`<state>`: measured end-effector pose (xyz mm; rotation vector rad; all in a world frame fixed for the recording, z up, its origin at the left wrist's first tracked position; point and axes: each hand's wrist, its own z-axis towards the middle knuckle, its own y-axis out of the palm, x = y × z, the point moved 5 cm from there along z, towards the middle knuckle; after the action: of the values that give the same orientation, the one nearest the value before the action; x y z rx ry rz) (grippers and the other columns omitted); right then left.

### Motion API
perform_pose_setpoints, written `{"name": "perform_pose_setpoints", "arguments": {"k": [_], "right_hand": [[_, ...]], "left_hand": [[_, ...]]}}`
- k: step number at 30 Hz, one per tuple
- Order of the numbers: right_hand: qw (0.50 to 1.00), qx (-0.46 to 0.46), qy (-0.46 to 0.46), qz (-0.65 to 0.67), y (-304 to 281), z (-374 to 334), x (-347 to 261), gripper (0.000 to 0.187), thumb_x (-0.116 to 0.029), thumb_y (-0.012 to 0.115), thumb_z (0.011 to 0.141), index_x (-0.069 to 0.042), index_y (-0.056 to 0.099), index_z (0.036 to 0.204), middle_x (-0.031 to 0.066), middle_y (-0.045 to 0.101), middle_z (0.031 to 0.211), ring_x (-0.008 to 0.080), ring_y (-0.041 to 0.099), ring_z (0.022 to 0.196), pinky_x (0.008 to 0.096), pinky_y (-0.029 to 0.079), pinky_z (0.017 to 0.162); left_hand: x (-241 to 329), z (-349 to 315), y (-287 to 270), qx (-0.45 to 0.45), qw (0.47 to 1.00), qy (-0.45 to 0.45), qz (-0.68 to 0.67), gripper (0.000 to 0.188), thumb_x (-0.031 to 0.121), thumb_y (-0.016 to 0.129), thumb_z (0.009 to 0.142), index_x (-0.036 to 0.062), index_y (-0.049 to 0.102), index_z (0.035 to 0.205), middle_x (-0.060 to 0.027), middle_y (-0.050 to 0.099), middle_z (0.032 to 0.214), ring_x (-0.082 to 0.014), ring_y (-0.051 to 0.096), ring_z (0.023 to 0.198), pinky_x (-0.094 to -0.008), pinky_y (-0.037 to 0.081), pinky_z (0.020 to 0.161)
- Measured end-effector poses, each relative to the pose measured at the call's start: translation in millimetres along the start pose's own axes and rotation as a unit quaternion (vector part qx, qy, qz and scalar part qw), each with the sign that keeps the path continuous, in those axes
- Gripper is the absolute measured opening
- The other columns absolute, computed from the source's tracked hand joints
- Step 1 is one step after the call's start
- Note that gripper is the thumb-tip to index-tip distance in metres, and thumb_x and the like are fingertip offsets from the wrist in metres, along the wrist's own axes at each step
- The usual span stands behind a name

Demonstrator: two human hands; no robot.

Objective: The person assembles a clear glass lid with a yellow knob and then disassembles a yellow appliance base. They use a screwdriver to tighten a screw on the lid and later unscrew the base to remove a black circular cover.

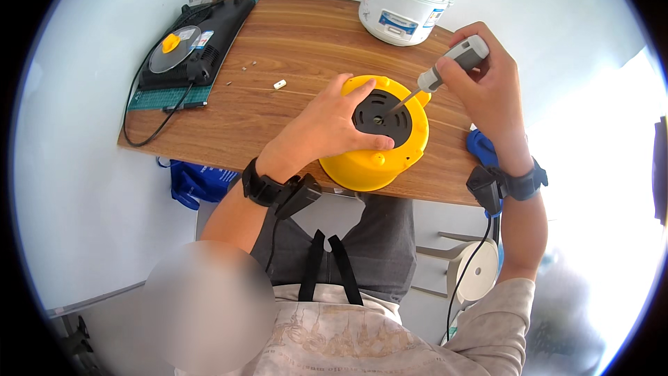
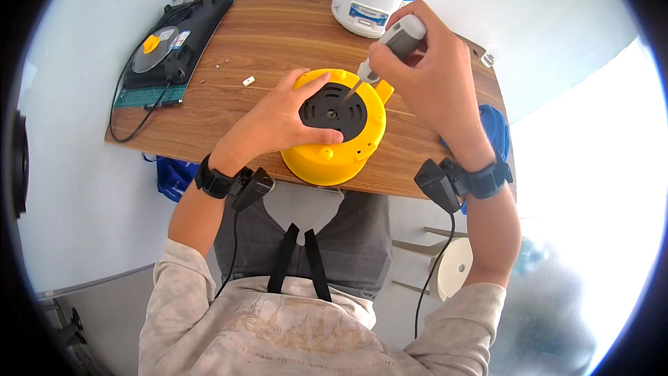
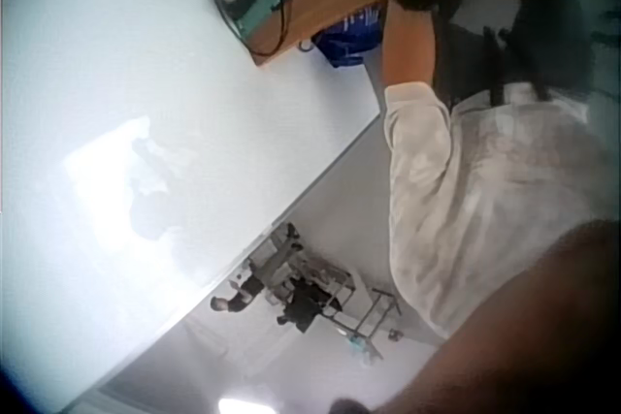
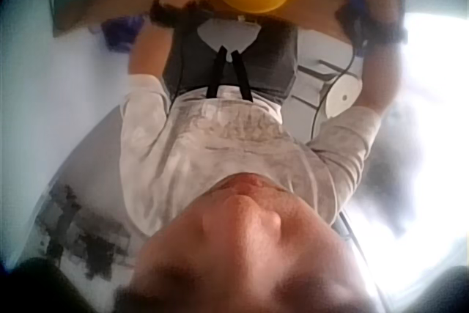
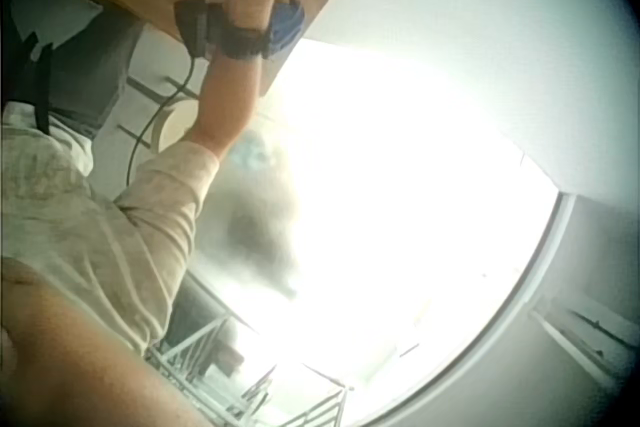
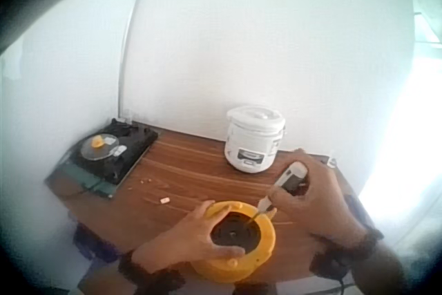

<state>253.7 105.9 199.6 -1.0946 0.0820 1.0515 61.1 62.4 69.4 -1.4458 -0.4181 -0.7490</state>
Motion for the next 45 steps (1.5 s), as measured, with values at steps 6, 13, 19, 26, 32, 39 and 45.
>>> {"name": "perform_pose_setpoints", "arguments": {"k": [6, 13, 19, 26, 32, 39, 45], "right_hand": [[0.998, 0.03, 0.019, 0.046, 4.8, 3.6, 16.5, 0.037, -0.029, 0.076, 0.085, -0.008, 0.06, 0.11, 0.0084, 0.065, 0.082, 0.0136, 0.063, 0.072, 0.0229, 0.055, 0.07], [0.997, 0.053, 0.0, 0.057, 6.0, -7.7, -1.0, 0.034, -0.023, 0.074, 0.086, -0.008, 0.057, 0.111, 0.0098, 0.066, 0.087, 0.0132, 0.066, 0.074, 0.0257, 0.056, 0.07], [0.996, 0.08, 0.005, 0.042, 6.2, -11.8, -0.1, 0.032, -0.021, 0.072, 0.087, -0.008, 0.054, 0.11, 0.0097, 0.066, 0.084, 0.0134, 0.067, 0.073, 0.0247, 0.055, 0.068], [0.994, 0.078, 0.007, 0.075, 4.5, -12.6, 4.5, 0.033, -0.02, 0.073, 0.086, -0.008, 0.054, 0.11, 0.0089, 0.065, 0.082, 0.0133, 0.068, 0.073, 0.0246, 0.056, 0.067], [0.995, 0.068, -0.01, 0.078, 9.8, -12.9, 2.6, 0.033, -0.019, 0.072, 0.085, -0.008, 0.054, 0.109, 0.0089, 0.066, 0.083, 0.0135, 0.068, 0.073, 0.0251, 0.057, 0.069], [0.997, 0.02, -0.046, 0.051, 12.3, -5.4, -15.2, 0.032, -0.026, 0.074, 0.088, -0.006, 0.057, 0.106, 0.0083, 0.066, 0.075, 0.0131, 0.064, 0.065, 0.0261, 0.052, 0.063], [0.999, -0.002, -0.021, -0.025, 8.2, 3.2, -30.7, 0.039, -0.039, 0.073, 0.092, -0.003, 0.059, 0.097, 0.0118, 0.065, 0.067, 0.0213, 0.064, 0.058, 0.0306, 0.051, 0.058]], "left_hand": [[1.9, -0.9, -0.9, 0.004, 1.0, 0.003, 0.005, 0.115, 0.07, 0.08, 0.067, 0.0002, 0.045, 0.151, -0.0282, 0.035, 0.153, -0.0406, 0.045, 0.139, -0.0441, 0.042, 0.112], [-0.8, -0.8, 0.7, 0.008, 1.0, 0.005, -0.001, 0.116, 0.07, 0.081, 0.066, 0.0002, 0.044, 0.151, -0.0287, 0.034, 0.154, -0.0412, 0.044, 0.14, -0.0444, 0.042, 0.112], [-0.2, -0.5, 0.4, -0.001, 1.0, -0.007, 0.007, 0.116, 0.074, 0.08, 0.066, 0.0059, 0.045, 0.153, -0.0262, 0.032, 0.157, -0.0413, 0.041, 0.143, -0.0437, 0.039, 0.115], [-1.6, 0.0, 1.9, 0.004, 1.0, -0.004, 0.004, 0.116, 0.074, 0.08, 0.066, 0.0053, 0.045, 0.152, -0.0256, 0.032, 0.157, -0.0412, 0.042, 0.142, -0.0434, 0.039, 0.115], [-0.2, -0.3, 1.0, 0.005, 1.0, -0.003, 0.006, 0.115, 0.073, 0.08, 0.066, 0.0047, 0.046, 0.152, -0.0257, 0.034, 0.155, -0.041, 0.044, 0.14, -0.0431, 0.04, 0.114], [0.7, -1.5, 0.5, 0.016, 1.0, 0.013, 0.002, 0.111, 0.068, 0.082, 0.068, 0.0032, 0.046, 0.151, -0.0257, 0.035, 0.154, -0.0408, 0.045, 0.139, -0.0427, 0.04, 0.114], [1.3, -2.6, 0.3, 0.013, 1.0, 0.002, 0.003, 0.109, 0.064, 0.083, 0.069, 0.0019, 0.046, 0.15, -0.0252, 0.035, 0.154, -0.0401, 0.044, 0.14, -0.0426, 0.039, 0.114]]}}
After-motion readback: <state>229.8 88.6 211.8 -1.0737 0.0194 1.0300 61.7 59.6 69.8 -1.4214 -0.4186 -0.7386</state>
